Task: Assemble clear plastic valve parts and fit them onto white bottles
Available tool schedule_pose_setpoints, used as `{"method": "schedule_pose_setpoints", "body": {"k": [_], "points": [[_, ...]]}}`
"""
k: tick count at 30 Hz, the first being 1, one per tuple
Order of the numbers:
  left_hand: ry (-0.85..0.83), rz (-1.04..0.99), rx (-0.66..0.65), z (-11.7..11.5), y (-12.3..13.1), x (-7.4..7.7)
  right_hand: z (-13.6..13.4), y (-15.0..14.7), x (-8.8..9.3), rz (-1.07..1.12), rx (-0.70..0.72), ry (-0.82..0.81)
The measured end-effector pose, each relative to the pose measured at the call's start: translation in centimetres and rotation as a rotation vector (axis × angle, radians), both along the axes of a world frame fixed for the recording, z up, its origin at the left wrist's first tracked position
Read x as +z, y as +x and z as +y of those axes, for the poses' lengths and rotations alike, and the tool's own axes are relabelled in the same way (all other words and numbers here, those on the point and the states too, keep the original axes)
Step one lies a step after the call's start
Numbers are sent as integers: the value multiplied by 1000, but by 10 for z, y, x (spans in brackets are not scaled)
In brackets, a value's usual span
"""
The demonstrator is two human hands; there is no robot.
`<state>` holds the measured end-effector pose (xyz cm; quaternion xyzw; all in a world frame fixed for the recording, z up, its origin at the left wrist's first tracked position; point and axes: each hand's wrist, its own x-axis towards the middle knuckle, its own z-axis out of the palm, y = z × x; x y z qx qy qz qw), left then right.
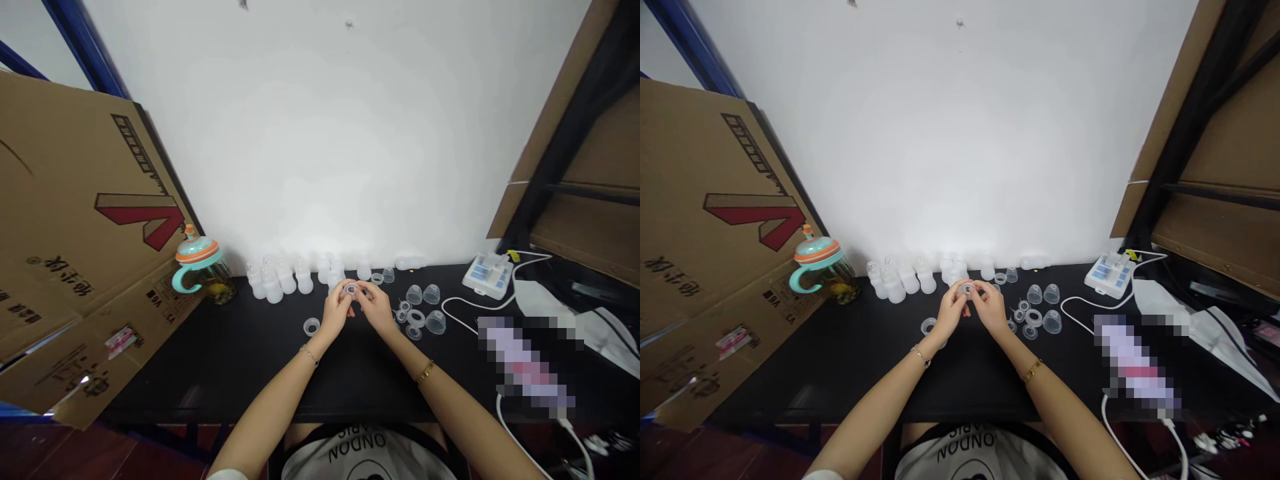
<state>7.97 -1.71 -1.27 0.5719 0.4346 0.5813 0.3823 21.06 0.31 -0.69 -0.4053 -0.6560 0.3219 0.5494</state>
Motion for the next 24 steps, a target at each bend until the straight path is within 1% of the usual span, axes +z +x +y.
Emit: {"method": "schedule_pose_setpoints", "body": {"k": [3,9,18,24], "points": [[6,15,5,0,-1,0,0,0,1,7,-2,-23],[22,50,23,2,-2,-2,1,-1,-1,18,-11,-12],[37,91,59,0,-1,0,2,0,-1,10,-18,-9],[48,116,55,-3,-1,3,0,0,1,9,-14,-22]]}}
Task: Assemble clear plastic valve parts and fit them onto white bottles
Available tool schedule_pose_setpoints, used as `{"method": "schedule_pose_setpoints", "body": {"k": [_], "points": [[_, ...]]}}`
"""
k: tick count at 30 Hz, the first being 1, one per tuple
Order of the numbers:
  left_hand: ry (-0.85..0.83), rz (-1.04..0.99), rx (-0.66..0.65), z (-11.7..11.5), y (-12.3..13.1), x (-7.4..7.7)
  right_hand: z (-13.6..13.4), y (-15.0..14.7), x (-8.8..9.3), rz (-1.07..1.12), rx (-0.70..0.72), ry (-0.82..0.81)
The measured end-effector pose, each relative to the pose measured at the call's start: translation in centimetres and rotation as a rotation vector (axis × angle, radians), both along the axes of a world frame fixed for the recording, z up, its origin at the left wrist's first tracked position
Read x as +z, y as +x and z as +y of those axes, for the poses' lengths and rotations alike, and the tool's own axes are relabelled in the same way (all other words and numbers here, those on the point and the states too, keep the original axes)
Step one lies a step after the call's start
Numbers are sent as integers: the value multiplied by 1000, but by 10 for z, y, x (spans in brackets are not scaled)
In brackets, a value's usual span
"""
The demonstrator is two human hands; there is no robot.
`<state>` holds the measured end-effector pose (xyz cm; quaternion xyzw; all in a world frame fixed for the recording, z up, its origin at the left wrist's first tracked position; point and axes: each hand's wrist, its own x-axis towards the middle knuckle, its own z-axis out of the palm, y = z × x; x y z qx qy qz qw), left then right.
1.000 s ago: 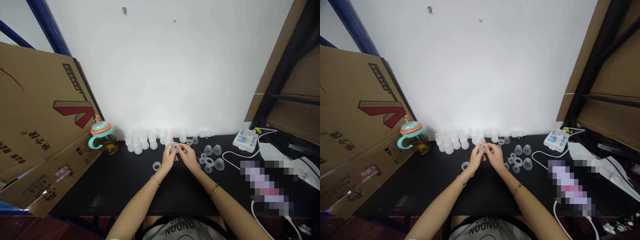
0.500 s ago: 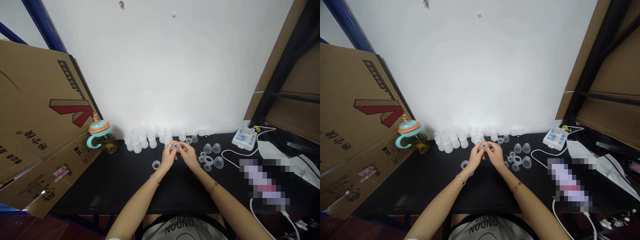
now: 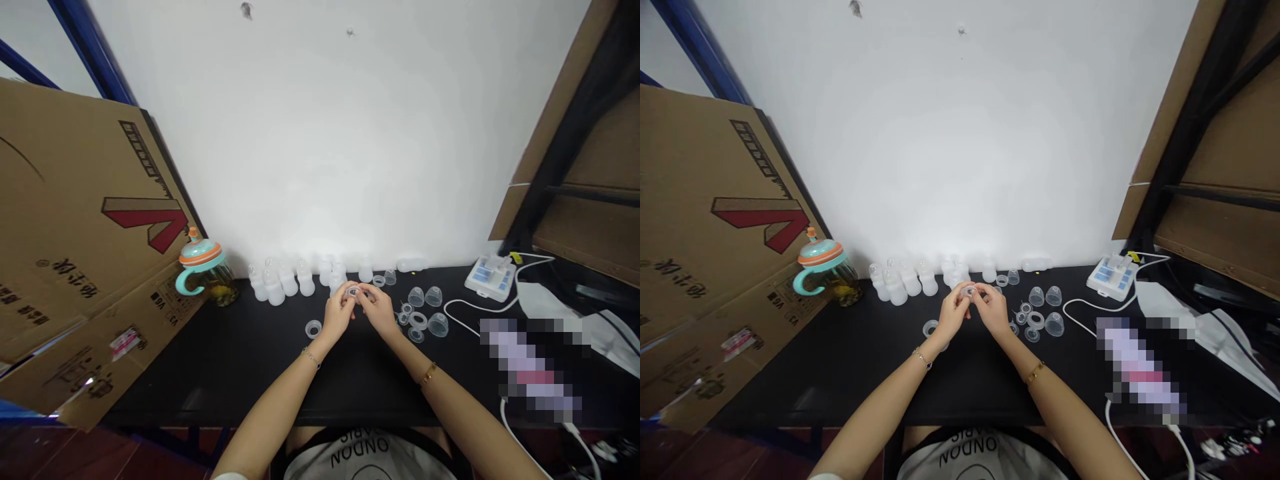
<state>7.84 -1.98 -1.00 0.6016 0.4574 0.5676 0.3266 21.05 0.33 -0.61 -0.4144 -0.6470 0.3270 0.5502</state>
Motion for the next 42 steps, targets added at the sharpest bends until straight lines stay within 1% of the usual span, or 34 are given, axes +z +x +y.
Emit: {"method": "schedule_pose_setpoints", "body": {"k": [9,21,27,33,42], "points": [[6,14,5,-4,1,7,-1,0,0,-10,-6,-15],[14,19,5,-3,1,5,-1,0,0,-12,-13,-12],[-12,-3,1,-2,1,5,-1,0,1,-5,-10,-7],[2,13,1,-1,1,3,1,1,-1,-8,-12,17],[6,23,11,-3,2,3,5,1,-5,42,-10,-9]]}}
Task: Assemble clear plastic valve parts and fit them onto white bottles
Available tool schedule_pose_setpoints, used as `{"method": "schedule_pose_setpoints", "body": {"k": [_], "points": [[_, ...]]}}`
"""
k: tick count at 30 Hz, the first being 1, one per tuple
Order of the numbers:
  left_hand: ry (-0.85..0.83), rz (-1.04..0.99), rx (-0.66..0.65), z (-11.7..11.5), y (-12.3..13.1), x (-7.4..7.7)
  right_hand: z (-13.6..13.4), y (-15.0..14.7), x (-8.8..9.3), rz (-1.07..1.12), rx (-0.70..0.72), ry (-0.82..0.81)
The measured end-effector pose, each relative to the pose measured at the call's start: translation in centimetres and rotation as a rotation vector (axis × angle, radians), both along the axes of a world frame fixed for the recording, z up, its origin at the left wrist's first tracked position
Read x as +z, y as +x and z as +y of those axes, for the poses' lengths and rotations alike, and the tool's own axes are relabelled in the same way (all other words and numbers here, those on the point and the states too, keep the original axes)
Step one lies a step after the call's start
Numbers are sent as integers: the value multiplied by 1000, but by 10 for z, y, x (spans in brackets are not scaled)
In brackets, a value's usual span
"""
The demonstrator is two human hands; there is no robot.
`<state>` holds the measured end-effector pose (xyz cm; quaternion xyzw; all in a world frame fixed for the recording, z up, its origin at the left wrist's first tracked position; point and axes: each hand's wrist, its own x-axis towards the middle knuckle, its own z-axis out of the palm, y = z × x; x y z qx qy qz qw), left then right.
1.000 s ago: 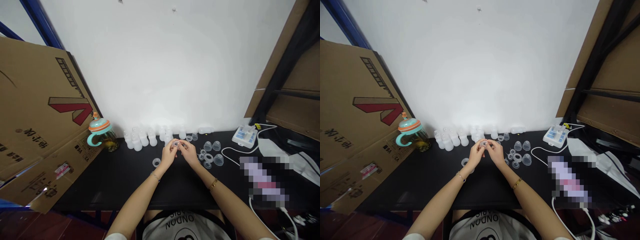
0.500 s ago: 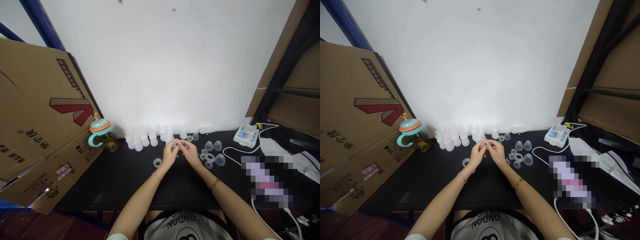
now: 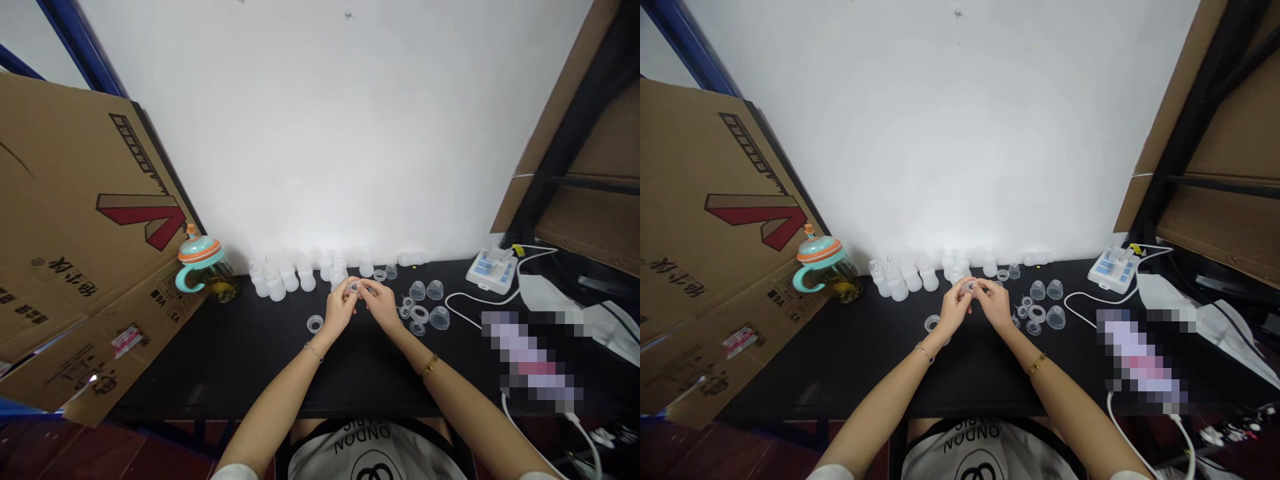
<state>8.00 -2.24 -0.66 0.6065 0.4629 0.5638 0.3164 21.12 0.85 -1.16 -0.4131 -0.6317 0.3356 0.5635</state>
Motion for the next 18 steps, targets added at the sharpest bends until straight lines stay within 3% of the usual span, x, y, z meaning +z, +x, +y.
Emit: {"method": "schedule_pose_setpoints", "body": {"k": [10,18], "points": [[-8,23,20,-1,0,1,-2,0,2,29,14,-12],[-30,10,21,-2,1,0,-3,-2,3,87,109,-99]]}}
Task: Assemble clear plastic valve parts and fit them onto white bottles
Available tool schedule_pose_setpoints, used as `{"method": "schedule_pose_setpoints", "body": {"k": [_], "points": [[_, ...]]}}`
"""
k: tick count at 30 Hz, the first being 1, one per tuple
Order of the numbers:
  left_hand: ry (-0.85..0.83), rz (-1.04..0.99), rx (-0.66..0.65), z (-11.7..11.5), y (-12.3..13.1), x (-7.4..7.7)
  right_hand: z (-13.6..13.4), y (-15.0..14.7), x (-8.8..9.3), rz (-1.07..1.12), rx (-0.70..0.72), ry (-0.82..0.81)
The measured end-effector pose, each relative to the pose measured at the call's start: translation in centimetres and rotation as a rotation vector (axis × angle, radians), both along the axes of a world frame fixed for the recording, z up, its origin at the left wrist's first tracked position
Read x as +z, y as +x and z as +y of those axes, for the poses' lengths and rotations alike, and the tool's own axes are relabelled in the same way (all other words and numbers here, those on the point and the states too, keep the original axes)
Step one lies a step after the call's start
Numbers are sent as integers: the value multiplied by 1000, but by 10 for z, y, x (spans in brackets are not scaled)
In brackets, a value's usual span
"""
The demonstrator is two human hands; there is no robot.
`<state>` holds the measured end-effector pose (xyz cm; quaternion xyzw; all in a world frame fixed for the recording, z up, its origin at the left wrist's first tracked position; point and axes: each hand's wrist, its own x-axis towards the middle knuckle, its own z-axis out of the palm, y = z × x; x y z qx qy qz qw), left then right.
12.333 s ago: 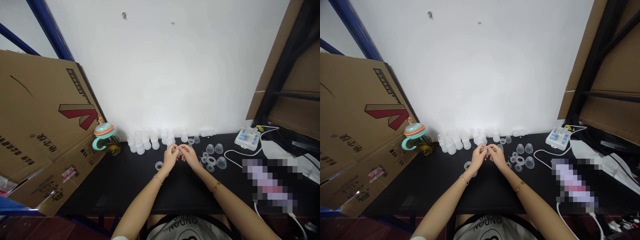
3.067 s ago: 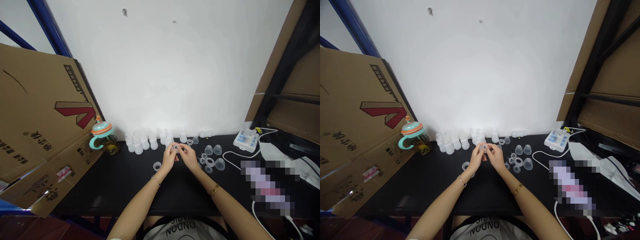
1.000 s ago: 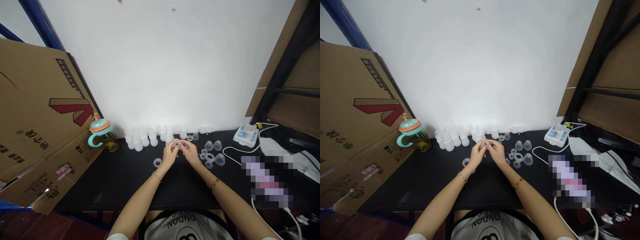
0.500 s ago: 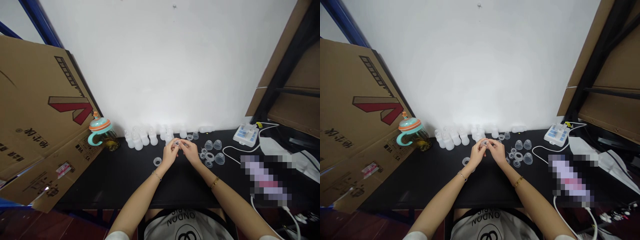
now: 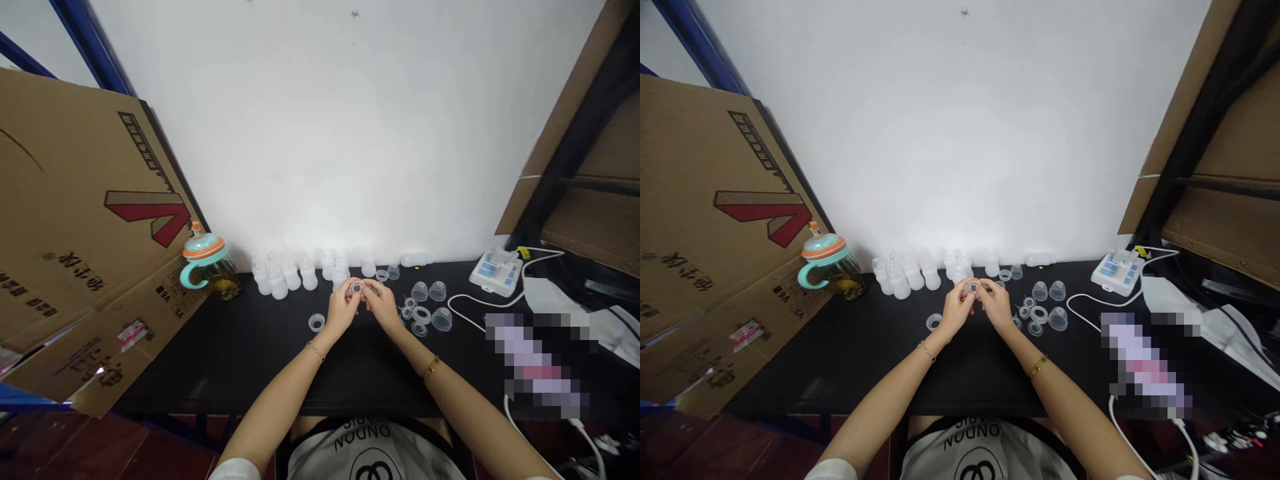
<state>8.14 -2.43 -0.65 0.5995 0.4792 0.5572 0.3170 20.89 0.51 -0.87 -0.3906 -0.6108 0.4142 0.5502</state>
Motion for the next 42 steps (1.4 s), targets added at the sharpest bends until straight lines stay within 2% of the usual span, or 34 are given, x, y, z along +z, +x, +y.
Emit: {"method": "schedule_pose_setpoints", "body": {"k": [18,24,33,42], "points": [[52,92,25,1,-3,-5,2,-2,-3,0,65,-29],[62,64,-3,1,-3,-5,1,-3,-2,20,98,-21],[63,28,-19,2,-3,-6,2,-3,-6,12,84,34],[69,39,-21,2,-3,-5,0,-4,-1,8,57,39]]}}
